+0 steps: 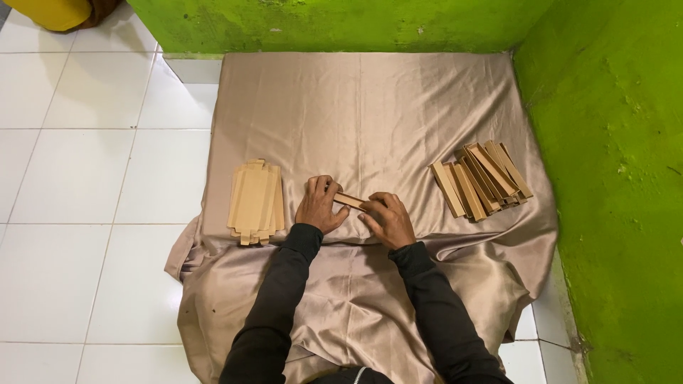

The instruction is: The person folds cardboard pieces by hand and stacks them on a fabric surface, then picks up a flat template to fold into a rectangular component.

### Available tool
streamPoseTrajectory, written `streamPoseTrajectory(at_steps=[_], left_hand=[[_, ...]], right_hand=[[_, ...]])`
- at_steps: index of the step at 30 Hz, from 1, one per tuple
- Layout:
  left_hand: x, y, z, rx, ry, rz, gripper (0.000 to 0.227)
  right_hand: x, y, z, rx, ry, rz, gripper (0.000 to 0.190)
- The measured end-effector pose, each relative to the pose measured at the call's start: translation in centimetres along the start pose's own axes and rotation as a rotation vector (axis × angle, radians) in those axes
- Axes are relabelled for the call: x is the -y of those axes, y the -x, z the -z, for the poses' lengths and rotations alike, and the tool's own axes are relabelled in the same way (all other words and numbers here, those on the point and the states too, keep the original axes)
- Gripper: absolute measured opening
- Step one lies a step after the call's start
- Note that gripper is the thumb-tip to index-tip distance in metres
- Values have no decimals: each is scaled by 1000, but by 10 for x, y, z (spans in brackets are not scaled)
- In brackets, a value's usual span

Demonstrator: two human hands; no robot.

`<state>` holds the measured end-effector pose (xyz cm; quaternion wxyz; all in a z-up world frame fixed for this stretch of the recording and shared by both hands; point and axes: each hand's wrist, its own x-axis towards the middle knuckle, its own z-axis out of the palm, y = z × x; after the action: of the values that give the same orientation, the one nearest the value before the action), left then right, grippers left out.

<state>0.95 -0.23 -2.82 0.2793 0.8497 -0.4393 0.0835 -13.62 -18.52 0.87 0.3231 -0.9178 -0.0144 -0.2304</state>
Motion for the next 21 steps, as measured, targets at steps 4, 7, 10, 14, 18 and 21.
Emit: streamPoseTrajectory(at_steps=[4,7,10,14,18,21], left_hand=[[-7,-1,11,23,37,4,56],[-18,-5,20,2,55,24,80],[-22,-5,20,-14,-24,27,91],[-12,-4,11,-46,-56,-2,87],[-9,-3,4,-50,-68,-7,78],[-12,-4,10,-36,-59,5,75]], right_hand=[[-19,5,-7,-27,3,-12,10],[-28,10,22,-140,38,-29,9],[-36,15,69,-297,158,-19,3],[-63,34,120,-586,274,-82,10],[-25,49,165,-840,326,-276,13],[-115,78,147,-957,348,-244,19]])
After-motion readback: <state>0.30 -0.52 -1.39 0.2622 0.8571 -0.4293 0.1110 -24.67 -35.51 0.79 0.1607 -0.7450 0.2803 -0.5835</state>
